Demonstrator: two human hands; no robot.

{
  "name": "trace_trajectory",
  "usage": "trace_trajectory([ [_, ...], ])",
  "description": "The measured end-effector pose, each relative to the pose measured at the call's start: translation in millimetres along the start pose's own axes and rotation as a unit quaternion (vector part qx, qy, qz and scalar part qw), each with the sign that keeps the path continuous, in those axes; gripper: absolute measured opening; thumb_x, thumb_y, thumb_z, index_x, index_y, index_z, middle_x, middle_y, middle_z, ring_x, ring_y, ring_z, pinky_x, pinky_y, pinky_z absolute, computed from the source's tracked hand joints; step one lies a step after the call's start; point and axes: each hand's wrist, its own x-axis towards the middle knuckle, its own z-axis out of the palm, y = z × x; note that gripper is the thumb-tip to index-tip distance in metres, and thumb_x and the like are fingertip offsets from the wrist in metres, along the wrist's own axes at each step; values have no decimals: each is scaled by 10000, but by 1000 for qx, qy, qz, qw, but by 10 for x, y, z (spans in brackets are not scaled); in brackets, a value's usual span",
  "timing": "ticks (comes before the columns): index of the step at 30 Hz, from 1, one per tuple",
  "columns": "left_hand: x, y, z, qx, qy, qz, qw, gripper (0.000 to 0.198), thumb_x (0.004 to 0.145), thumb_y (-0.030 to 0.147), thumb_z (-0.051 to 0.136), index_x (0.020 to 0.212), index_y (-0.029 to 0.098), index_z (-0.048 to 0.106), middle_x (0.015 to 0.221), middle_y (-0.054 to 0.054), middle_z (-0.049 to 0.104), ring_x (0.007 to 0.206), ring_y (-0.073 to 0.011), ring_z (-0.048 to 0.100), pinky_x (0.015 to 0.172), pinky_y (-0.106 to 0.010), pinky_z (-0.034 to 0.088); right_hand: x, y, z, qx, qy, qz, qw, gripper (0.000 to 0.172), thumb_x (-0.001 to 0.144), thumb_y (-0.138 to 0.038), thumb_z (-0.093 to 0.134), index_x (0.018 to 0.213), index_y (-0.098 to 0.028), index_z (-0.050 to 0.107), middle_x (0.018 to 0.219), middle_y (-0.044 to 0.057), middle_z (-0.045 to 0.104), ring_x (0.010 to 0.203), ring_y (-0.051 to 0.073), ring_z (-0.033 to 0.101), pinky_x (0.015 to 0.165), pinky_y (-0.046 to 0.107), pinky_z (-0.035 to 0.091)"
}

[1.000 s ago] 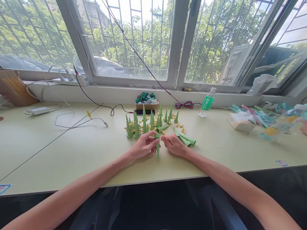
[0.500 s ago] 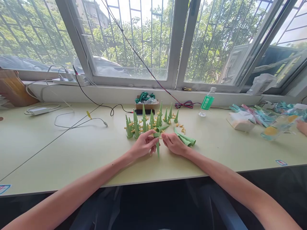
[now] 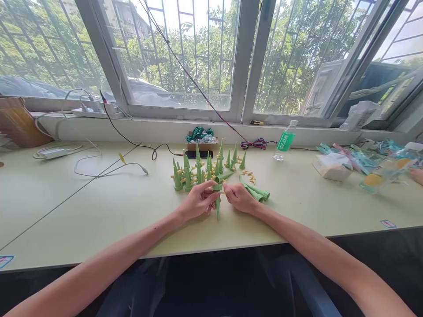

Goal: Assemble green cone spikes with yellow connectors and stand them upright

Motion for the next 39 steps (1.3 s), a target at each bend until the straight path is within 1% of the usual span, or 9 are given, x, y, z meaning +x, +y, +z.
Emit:
trace_trajectory([
  [5, 24, 10, 12, -38, 10, -12, 999, 334, 891, 463, 621, 998, 177, 487, 697, -10, 661, 488, -120, 601, 427, -224, 501, 3, -55, -28, 17, 21, 10, 1000, 479, 1019, -370, 326, 581, -194, 408, 499, -29, 461, 478, 96, 424, 566, 250, 367],
  [11, 34, 81, 17, -48, 42, -51, 997, 368, 868, 477, 645, 1000, 171, 488, 562, 29, 609, 427, -123, 571, 410, -222, 479, -1, -78, -56, 49, 37, 24, 998, 220, 987, -384, 447, 927, -189, 531, 663, -25, 571, 512, 101, 485, 540, 232, 385],
  [15, 28, 110, 8, -46, 62, -62, 995, 379, 863, 482, 649, 1011, 175, 485, 542, 34, 611, 416, -121, 559, 418, -221, 461, 0, -62, -54, 51, 35, 5, 998, 217, 974, -371, 485, 1062, -187, 557, 767, 4, 622, 522, 99, 508, 547, 237, 414],
  [19, 27, 120, 1, -51, 73, -61, 994, 382, 871, 476, 644, 1041, 175, 481, 522, 42, 602, 407, -118, 539, 421, -220, 439, -2, -61, -51, 29, 45, -13, 998, 207, 941, -342, 550, 1072, -185, 582, 898, 37, 651, 521, 84, 489, 550, 243, 434],
  [22, 25, 125, 2, -54, 78, -70, 993, 391, 864, 481, 652, 1040, 175, 483, 519, 42, 598, 407, -122, 535, 412, -223, 435, -5, -41, -35, 26, 43, -21, 999, 178, 927, -313, 571, 1043, -181, 599, 924, 49, 668, 554, 96, 517, 578, 255, 460],
  [27, 20, 82, 0, -39, 73, -85, 993, 408, 862, 493, 648, 1065, 180, 481, 511, 46, 587, 412, -140, 563, 389, -221, 438, 1, 40, 11, 17, 41, -33, 998, 117, 930, -266, 563, 973, -170, 614, 860, 51, 679, 647, 137, 576, 639, 278, 476],
  [31, 11, -4, -10, -9, 45, -73, 996, 376, 879, 490, 625, 1059, 207, 455, 498, 68, 564, 404, -141, 581, 375, -197, 425, 0, 75, 18, 12, 31, -43, 999, 89, 935, -230, 542, 947, -169, 606, 854, 57, 676, 720, 161, 599, 673, 284, 474],
  [35, -1, -47, -19, -3, 33, -57, 998, 365, 885, 478, 619, 1072, 211, 455, 520, 71, 564, 415, -142, 598, 390, -200, 444, -12, 76, 6, 0, 8, -54, 999, 115, 953, -215, 501, 900, -168, 591, 784, 38, 634, 699, 155, 565, 675, 277, 452],
  [39, -4, -16, -14, -10, 25, -51, 998, 373, 886, 475, 618, 1084, 206, 452, 519, 79, 541, 408, -138, 594, 381, -196, 434, -21, 65, -2, -14, -11, -69, 997, 179, 973, -213, 448, 834, -174, 556, 731, 24, 583, 664, 153, 518, 663, 276, 425],
])
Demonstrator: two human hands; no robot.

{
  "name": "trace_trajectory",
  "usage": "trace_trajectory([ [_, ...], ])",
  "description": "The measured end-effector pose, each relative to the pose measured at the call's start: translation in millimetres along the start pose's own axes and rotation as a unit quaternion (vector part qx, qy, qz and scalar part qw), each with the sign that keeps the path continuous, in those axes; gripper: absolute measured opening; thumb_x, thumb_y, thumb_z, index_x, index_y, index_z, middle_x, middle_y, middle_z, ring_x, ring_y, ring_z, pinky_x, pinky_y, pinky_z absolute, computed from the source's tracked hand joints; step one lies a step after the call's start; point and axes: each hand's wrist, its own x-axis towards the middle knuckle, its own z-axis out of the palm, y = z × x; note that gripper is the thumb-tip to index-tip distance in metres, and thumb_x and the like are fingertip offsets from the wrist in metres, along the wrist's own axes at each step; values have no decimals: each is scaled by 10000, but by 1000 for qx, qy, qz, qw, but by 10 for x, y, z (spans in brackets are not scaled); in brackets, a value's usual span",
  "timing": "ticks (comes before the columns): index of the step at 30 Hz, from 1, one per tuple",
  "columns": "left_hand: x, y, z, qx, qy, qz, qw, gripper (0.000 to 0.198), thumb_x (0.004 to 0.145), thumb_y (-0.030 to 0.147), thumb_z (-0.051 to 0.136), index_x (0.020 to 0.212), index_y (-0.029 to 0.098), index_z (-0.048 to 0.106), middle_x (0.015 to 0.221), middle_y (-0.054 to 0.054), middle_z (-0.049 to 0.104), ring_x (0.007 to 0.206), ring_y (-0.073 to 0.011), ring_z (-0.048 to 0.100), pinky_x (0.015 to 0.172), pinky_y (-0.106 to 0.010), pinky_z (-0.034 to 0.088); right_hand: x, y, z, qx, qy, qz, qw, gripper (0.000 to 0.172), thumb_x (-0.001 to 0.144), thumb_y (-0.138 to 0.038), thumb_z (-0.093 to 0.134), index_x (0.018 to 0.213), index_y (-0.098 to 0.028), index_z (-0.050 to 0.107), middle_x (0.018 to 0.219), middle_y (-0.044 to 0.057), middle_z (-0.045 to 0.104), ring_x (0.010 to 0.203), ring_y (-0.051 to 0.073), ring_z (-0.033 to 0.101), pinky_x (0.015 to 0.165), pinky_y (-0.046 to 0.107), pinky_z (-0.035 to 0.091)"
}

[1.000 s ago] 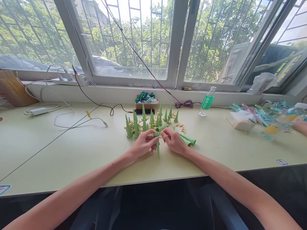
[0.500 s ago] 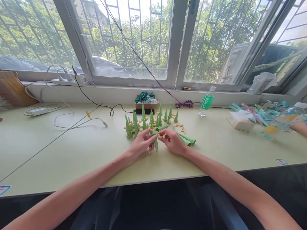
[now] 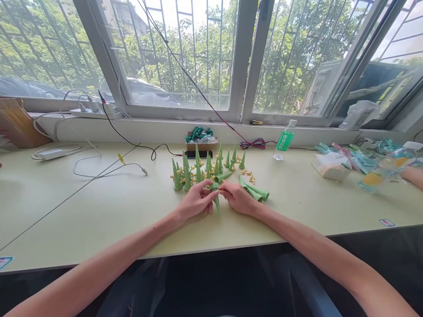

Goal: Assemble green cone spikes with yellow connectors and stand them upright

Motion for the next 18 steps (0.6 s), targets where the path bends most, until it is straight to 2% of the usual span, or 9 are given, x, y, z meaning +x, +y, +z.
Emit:
trace_trajectory([
  [6, -4, 54, 8, -3, -8, 3, 1000, 378, 883, 485, 619, 1064, 199, 451, 532, 68, 543, 421, -145, 603, 375, -198, 432, -3, -2, -8, -17, -17, 5, 1000, 251, 1006, -257, 384, 802, -192, 516, 720, 27, 574, 648, 161, 512, 652, 283, 411],
  [18, -4, 7, 8, 24, -15, 21, 999, 320, 903, 462, 600, 1046, 215, 456, 594, 44, 572, 462, -144, 610, 392, -207, 457, -4, 23, 3, -14, -19, 7, 1000, 326, 1023, -284, 322, 732, -210, 448, 670, 7, 543, 587, 141, 485, 633, 269, 400],
])
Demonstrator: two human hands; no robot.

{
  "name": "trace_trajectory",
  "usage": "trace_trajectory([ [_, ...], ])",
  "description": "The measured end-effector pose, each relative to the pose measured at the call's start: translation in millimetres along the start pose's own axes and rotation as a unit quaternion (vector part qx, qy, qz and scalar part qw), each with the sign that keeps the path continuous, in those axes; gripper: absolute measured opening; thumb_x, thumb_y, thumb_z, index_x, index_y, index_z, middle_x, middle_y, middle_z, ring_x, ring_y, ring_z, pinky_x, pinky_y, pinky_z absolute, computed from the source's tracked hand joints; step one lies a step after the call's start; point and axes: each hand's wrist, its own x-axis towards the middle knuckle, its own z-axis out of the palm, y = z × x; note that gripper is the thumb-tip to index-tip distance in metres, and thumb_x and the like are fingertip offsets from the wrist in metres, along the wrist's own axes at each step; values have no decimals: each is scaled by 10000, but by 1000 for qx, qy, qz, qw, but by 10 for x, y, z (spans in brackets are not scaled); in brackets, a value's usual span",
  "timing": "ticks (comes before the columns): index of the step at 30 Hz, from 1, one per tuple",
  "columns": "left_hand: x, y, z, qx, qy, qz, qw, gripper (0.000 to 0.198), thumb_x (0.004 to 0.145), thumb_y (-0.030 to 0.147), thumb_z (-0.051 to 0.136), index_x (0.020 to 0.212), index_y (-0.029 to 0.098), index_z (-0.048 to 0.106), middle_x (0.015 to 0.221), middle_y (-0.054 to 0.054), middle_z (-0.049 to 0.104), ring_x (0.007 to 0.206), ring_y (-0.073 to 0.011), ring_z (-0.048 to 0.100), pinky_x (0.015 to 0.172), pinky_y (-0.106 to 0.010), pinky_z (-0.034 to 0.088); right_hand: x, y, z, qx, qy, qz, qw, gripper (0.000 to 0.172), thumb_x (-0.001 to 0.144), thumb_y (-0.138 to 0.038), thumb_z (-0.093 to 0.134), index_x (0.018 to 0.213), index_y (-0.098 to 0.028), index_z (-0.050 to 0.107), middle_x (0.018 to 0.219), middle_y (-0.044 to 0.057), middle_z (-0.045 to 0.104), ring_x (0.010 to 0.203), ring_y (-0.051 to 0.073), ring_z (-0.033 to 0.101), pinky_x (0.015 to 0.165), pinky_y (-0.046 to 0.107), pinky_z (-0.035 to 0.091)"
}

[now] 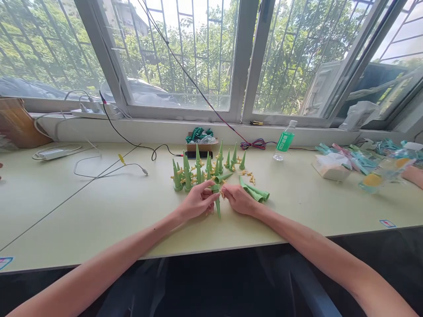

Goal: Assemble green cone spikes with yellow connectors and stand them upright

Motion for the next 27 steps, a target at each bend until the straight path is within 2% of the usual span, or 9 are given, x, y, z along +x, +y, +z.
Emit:
trace_trajectory([
  [12, 23, 51, 12, -41, 23, -16, 999, 374, 864, 484, 645, 1010, 204, 446, 559, 59, 560, 431, -132, 579, 385, -212, 451, 22, -44, -16, 22, 16, 33, 999, 351, 1033, -343, 340, 753, -196, 491, 657, -12, 517, 578, 124, 452, 620, 263, 383],
  [19, 28, 115, -10, -66, 52, -21, 996, 375, 857, 483, 661, 971, 197, 447, 535, 45, 599, 411, -124, 562, 408, -213, 431, 21, -120, -66, 58, 20, 57, 996, 207, 980, -384, 478, 978, -190, 548, 642, -40, 537, 515, 110, 445, 551, 249, 368],
  [23, 28, 164, -15, -85, 63, -32, 994, 369, 862, 450, 667, 995, 191, 440, 526, 39, 612, 395, -111, 534, 423, -213, 408, 20, -128, -84, 71, 13, 56, 996, 221, 941, -357, 552, 1080, -185, 545, 738, -19, 618, 497, 94, 471, 541, 241, 384],
  [27, 28, 156, -21, -104, 58, -38, 992, 371, 862, 445, 667, 995, 185, 438, 535, 30, 616, 410, -115, 542, 426, -219, 410, 18, -97, -80, 56, 19, 43, 997, 215, 955, -345, 540, 1102, -190, 560, 761, -7, 642, 528, 104, 499, 572, 244, 412],
])
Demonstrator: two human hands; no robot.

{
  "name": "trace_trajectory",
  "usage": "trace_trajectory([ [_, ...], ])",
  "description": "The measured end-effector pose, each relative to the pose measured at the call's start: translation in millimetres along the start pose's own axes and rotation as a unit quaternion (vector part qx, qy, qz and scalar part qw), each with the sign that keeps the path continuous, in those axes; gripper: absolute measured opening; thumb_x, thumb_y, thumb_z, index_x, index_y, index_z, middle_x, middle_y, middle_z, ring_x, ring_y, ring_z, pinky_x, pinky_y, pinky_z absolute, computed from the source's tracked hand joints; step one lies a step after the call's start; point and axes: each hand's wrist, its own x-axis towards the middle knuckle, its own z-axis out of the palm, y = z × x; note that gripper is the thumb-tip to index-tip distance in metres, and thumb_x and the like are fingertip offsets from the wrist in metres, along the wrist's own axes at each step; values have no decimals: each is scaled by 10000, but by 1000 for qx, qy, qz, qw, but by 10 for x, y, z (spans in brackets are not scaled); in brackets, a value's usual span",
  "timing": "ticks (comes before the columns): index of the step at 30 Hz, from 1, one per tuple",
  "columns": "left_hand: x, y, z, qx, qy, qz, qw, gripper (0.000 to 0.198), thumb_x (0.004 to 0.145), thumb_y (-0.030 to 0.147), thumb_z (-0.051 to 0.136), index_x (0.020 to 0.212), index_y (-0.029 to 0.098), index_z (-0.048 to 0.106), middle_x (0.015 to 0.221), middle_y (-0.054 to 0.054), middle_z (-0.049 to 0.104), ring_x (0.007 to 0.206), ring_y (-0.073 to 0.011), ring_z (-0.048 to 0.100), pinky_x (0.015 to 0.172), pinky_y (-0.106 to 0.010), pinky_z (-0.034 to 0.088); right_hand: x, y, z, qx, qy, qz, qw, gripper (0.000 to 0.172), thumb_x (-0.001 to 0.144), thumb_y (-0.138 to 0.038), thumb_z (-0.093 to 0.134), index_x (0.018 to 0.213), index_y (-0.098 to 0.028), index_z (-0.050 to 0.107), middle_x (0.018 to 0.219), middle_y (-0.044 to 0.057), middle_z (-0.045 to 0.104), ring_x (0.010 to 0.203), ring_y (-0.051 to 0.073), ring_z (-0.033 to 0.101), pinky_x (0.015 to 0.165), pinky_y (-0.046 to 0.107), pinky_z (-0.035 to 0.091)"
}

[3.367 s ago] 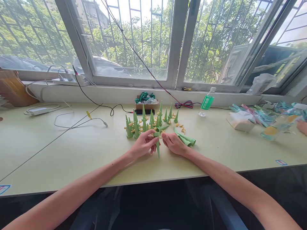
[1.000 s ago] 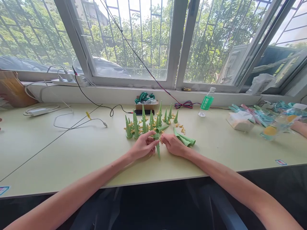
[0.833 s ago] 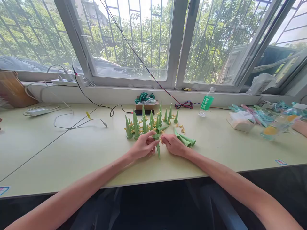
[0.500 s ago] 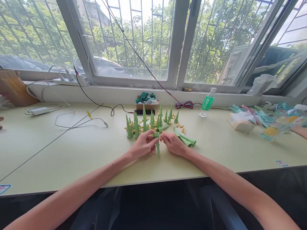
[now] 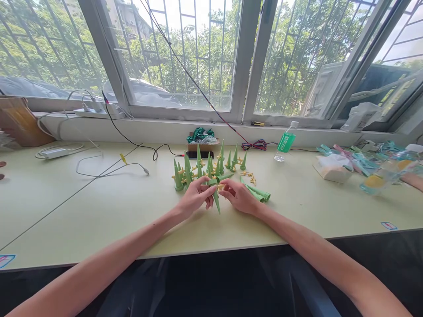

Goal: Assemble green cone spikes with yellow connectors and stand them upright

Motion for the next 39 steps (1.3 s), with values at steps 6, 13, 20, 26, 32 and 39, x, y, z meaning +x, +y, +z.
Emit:
trace_trajectory([
  [6, 8, -47, -27, -16, -13, -2, 1000, 386, 864, 468, 660, 1018, 192, 439, 579, 14, 642, 429, -129, 570, 428, -227, 418, -12, 60, 5, -66, 12, -41, 997, 226, 996, -366, 482, 1093, -191, 588, 720, 12, 648, 609, 149, 557, 646, 275, 436],
  [13, -6, -26, -27, -9, -37, 1, 999, 366, 882, 474, 634, 989, 206, 410, 573, 35, 626, 413, -114, 558, 434, -221, 435, -29, 10, -17, -94, 11, -45, 995, 289, 1013, -430, 415, 976, -191, 573, 695, 18, 610, 594, 154, 524, 590, 257, 372],
  [20, -17, -120, -14, 48, -68, 40, 996, 354, 889, 454, 627, 1041, 205, 427, 561, 60, 568, 437, -129, 585, 393, -209, 447, -29, 37, 2, -76, 4, -46, 996, 428, 1031, -417, 319, 722, -195, 514, 627, 12, 549, 558, 137, 464, 594, 259, 364],
  [26, -13, -145, -3, 69, -66, 53, 994, 320, 905, 439, 608, 1045, 201, 448, 632, 29, 609, 455, -116, 581, 403, -205, 451, -25, 41, 20, -69, 10, -32, 997, 456, 1033, -401, 309, 685, -190, 515, 587, -5, 518, 529, 121, 453, 595, 255, 362],
  [32, -4, -123, 4, 58, -45, 66, 995, 285, 917, 423, 598, 1006, 195, 452, 620, 38, 591, 449, -117, 583, 415, -214, 458, -5, 3, 3, -49, 23, -13, 998, 425, 1039, -378, 292, 741, -184, 524, 580, -21, 496, 514, 114, 438, 582, 250, 356],
  [39, -5, -150, 3, 57, -46, 73, 995, 273, 922, 411, 594, 1012, 198, 450, 659, 20, 625, 447, -107, 573, 410, -210, 454, -5, -4, -5, -48, 25, -23, 998, 438, 1036, -379, 296, 697, -186, 496, 595, -15, 507, 516, 106, 441, 579, 244, 353],
])
